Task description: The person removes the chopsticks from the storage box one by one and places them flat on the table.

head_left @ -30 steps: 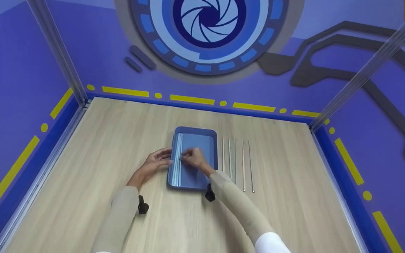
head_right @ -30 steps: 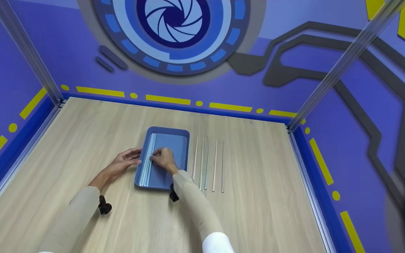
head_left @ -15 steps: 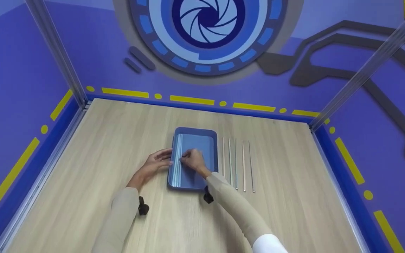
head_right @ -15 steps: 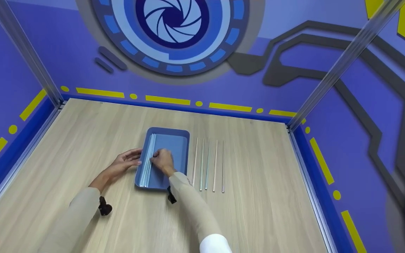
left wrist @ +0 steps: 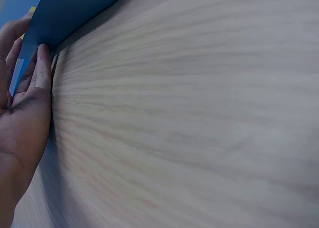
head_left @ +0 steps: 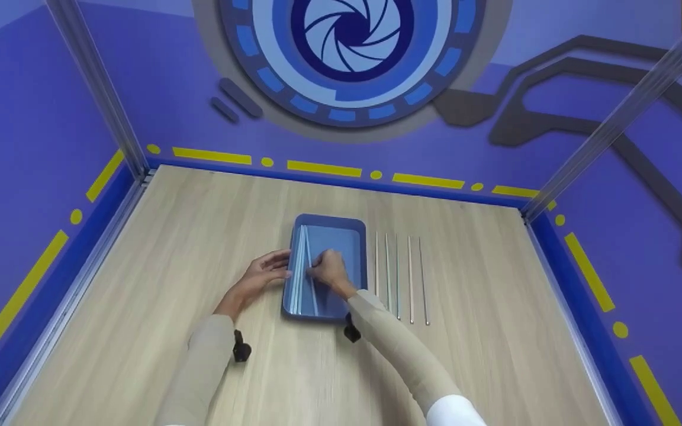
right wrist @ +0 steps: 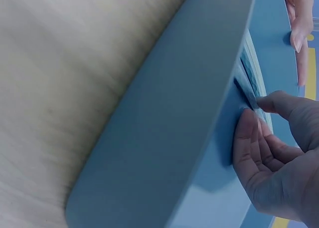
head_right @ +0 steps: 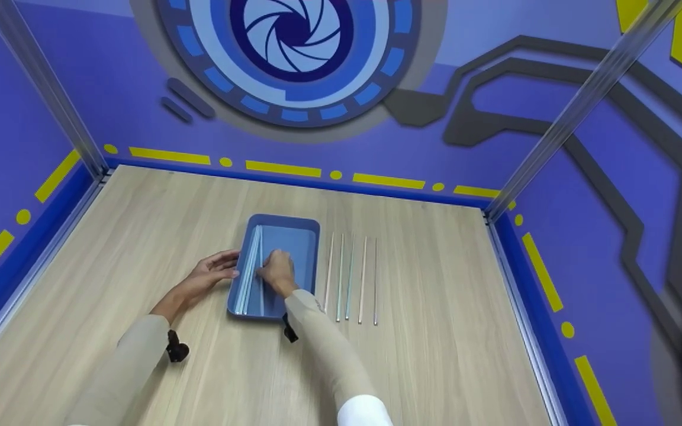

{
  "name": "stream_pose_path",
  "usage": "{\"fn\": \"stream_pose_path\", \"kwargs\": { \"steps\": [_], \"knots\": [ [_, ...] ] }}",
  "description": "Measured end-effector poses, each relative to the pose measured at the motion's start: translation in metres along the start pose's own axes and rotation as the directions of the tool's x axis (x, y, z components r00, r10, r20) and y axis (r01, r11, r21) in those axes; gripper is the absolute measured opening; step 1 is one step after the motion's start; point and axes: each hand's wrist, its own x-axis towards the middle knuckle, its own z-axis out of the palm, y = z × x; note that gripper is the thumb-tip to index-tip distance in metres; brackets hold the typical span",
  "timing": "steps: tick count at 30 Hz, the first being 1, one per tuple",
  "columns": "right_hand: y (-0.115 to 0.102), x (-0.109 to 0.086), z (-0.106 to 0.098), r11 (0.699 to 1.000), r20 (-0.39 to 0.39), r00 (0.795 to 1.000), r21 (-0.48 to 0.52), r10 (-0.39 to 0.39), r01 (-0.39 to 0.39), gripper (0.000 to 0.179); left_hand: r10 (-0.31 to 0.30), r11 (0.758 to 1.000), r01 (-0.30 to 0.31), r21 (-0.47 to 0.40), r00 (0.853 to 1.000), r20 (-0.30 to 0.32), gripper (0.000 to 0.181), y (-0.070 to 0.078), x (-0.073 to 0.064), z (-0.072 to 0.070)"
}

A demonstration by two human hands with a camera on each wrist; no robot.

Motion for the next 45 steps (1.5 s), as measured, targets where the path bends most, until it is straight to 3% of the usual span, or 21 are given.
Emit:
{"fn": "stream_pose_path", "kwargs": {
  "steps": [4, 13, 21, 27, 35, 38, 45],
  "knots": [
    [0.003, 0.0, -0.001, 1.0, -0.028, 1.0, 0.0, -0.01, 0.01, 0.009, 0.005, 1.0, -0.005, 0.005, 1.0, 0.001, 0.067, 0.0, 0.001, 0.001],
    [0.008, -0.003, -0.003, 0.995, -0.055, 0.998, 0.1, 0.035, -0.029, 0.007, 0.001, 1.0, -0.001, -0.014, 1.0, -0.012, 0.066, 0.0, 0.0, 0.0],
    [0.014, -0.006, -0.008, 0.987, -0.12, 0.993, 0.156, -0.021, 0.04, 0.01, 0.007, 1.0, -0.007, 0.001, 1.0, -0.016, 0.065, -0.002, 0.0, 0.0],
    [0.016, -0.006, -0.015, 0.968, -0.137, 0.99, 0.246, -0.021, 0.055, 0.012, -0.019, 1.0, 0.019, -0.013, 1.0, -0.013, 0.066, 0.0, -0.001, 0.0],
    [0.019, -0.009, -0.029, 0.956, -0.175, 0.984, 0.284, -0.021, 0.071, 0.013, -0.01, 1.0, 0.01, -0.016, 1.0, -0.019, 0.064, -0.001, -0.001, 0.001],
    [0.019, -0.012, -0.037, 0.936, -0.169, 0.986, 0.348, 0.004, 0.056, 0.014, -0.013, 1.0, 0.012, -0.012, 1.0, -0.021, 0.064, -0.001, -0.001, 0.001],
    [0.018, -0.017, -0.055, 0.842, -0.163, 0.986, 0.536, 0.031, 0.062, 0.02, -0.006, 0.999, 0.007, 0.032, 0.999, -0.036, 0.065, -0.002, 0.0, 0.0]
  ]
}}
